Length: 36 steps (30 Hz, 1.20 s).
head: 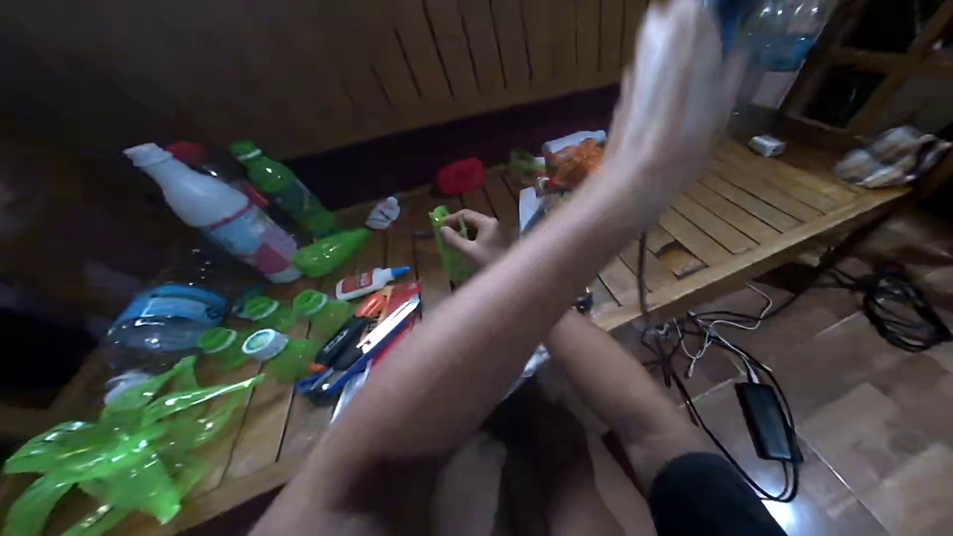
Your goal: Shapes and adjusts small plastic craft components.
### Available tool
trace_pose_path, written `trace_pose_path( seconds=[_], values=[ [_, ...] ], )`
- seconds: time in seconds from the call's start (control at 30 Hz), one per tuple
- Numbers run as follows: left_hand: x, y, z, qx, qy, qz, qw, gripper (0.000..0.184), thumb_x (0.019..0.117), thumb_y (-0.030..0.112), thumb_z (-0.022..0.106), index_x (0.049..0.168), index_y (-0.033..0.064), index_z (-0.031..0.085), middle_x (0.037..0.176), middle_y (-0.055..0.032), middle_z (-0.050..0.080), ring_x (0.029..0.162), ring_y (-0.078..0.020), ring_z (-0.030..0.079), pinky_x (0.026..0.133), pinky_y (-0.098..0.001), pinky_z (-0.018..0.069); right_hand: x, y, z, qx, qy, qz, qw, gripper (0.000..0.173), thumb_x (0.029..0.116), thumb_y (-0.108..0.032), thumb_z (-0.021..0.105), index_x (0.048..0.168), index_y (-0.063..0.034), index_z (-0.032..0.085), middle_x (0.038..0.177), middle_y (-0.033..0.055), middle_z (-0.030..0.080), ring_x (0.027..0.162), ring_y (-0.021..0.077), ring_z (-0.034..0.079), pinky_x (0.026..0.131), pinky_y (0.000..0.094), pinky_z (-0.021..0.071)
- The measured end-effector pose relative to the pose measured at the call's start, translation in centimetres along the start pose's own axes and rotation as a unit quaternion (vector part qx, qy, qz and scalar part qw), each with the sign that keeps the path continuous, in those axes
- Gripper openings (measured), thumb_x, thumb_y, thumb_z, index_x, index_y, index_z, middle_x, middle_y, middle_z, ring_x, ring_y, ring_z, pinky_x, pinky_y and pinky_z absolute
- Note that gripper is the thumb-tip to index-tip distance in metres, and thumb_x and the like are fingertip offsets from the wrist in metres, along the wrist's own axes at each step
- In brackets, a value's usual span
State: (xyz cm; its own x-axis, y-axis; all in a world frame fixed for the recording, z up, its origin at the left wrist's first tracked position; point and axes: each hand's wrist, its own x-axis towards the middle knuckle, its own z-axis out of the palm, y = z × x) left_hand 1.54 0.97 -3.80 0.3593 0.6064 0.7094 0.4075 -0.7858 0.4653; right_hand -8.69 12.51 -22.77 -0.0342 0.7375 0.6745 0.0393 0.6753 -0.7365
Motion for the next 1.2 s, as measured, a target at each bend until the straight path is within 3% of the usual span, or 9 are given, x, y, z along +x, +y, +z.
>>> trace_pose_path(
  seconds=[0.07, 0.17, 0.3, 0.43, 0.53, 0.7, 0.8, 0.93, 1.2],
  values=[
    [-3.0, -7.9, 9.2, 0.274, 0.070, 0.135, 0.950, 0.028, 0.0940, 0.011, 0.063, 0.117, -0.0052, 0.066, 0.114, -0.0216, 0.065, 0.086, -0.0290, 0.070, 0.060, -0.0372, 0.0565, -0.1, -3.5, -1.2, -0.020, -0.039, 0.083, 0.996, 0.021, 0.0984, -0.007, 0.064, 0.114, 0.0060, 0.070, 0.105, 0.0197, 0.072, 0.094, 0.0244, 0.069, 0.087, 0.0419, 0.0551],
    [-7.5, -10.2, 14.1, 0.457, -0.092, 0.045, 0.884, 0.032, 0.0965, -0.005, 0.058, 0.128, -0.0108, 0.059, 0.121, -0.0311, 0.059, 0.088, -0.0398, 0.069, 0.055, -0.0427, 0.0570, -1.6, -4.8, -1.7, -0.040, -0.044, 0.082, 0.995, 0.020, 0.1012, -0.011, 0.061, 0.114, 0.0025, 0.070, 0.104, 0.0204, 0.070, 0.089, 0.0292, 0.068, 0.078, 0.0467, 0.0563],
    [-7.8, -4.4, 11.7, 0.344, -0.392, -0.202, 0.829, 0.048, 0.1033, -0.007, 0.045, 0.149, -0.0161, 0.032, 0.152, -0.0353, 0.034, 0.128, -0.0466, 0.053, 0.094, -0.0510, 0.0538, -3.6, -8.4, -3.2, -0.049, -0.066, 0.139, 0.987, 0.021, 0.1038, -0.014, 0.059, 0.119, -0.0025, 0.067, 0.109, 0.0192, 0.068, 0.089, 0.0305, 0.066, 0.077, 0.0457, 0.0557],
    [-8.0, -4.2, 11.6, 0.297, -0.461, -0.249, 0.798, 0.059, 0.0968, 0.001, 0.064, 0.148, -0.0124, 0.038, 0.162, -0.0315, 0.019, 0.144, -0.0490, 0.034, 0.102, -0.0580, 0.0478, -2.7, -7.3, -3.0, -0.058, -0.072, 0.130, 0.987, 0.021, 0.1042, -0.013, 0.058, 0.119, -0.0002, 0.065, 0.107, 0.0199, 0.068, 0.088, 0.0289, 0.067, 0.078, 0.0433, 0.0562],
    [-7.4, -2.8, 8.2, 0.289, -0.518, -0.164, 0.789, 0.041, 0.0995, 0.014, 0.064, 0.134, -0.0074, 0.058, 0.152, -0.0313, 0.036, 0.132, -0.0485, 0.047, 0.091, -0.0599, 0.0516, -0.2, -2.8, -1.3, -0.031, -0.061, 0.073, 0.995, 0.023, 0.0998, -0.010, 0.062, 0.116, 0.0046, 0.070, 0.109, 0.0195, 0.071, 0.096, 0.0243, 0.069, 0.088, 0.0419, 0.0552],
    [-7.3, -6.2, -3.3, 0.158, -0.195, -0.029, 0.968, 0.030, 0.1072, 0.017, 0.050, 0.129, 0.0092, 0.069, 0.124, -0.0117, 0.068, 0.110, -0.0255, 0.068, 0.092, -0.0460, 0.0553, -0.1, -3.3, -1.2, -0.037, -0.063, 0.108, 0.991, 0.025, 0.0993, -0.007, 0.062, 0.120, 0.0077, 0.067, 0.110, 0.0209, 0.070, 0.097, 0.0202, 0.068, 0.088, 0.0355, 0.0553],
    [-9.0, -13.9, -11.2, 0.173, 0.039, -0.062, 0.982, 0.030, 0.1068, 0.014, 0.048, 0.125, 0.0021, 0.069, 0.119, -0.0147, 0.070, 0.102, -0.0186, 0.069, 0.091, -0.0330, 0.0548, -0.2, -2.6, -1.6, -0.022, -0.065, 0.089, 0.994, 0.024, 0.0968, -0.009, 0.062, 0.116, 0.0055, 0.067, 0.101, 0.0139, 0.069, 0.083, 0.0123, 0.065, 0.077, 0.0316, 0.0561],
    [-13.5, -21.5, -14.7, 0.105, 0.047, -0.194, 0.974, 0.033, 0.1068, 0.021, 0.051, 0.127, -0.0001, 0.066, 0.117, -0.0165, 0.069, 0.101, -0.0207, 0.069, 0.092, -0.0377, 0.0560, 0.2, -2.9, -1.8, -0.004, -0.086, 0.093, 0.992, 0.021, 0.1006, -0.012, 0.062, 0.115, 0.0018, 0.068, 0.100, 0.0063, 0.070, 0.080, 0.0040, 0.064, 0.075, 0.0230, 0.0550],
    [-17.2, -22.7, -12.4, -0.071, 0.069, -0.213, 0.972, 0.023, 0.1005, 0.013, 0.064, 0.119, 0.0012, 0.068, 0.106, -0.0053, 0.072, 0.084, -0.0020, 0.066, 0.076, -0.0201, 0.0548, -0.3, -3.4, -1.5, 0.018, -0.088, 0.092, 0.992, 0.017, 0.0990, -0.008, 0.063, 0.113, 0.0013, 0.068, 0.096, 0.0003, 0.069, 0.075, -0.0003, 0.063, 0.069, 0.0183, 0.0552]
  ],
)
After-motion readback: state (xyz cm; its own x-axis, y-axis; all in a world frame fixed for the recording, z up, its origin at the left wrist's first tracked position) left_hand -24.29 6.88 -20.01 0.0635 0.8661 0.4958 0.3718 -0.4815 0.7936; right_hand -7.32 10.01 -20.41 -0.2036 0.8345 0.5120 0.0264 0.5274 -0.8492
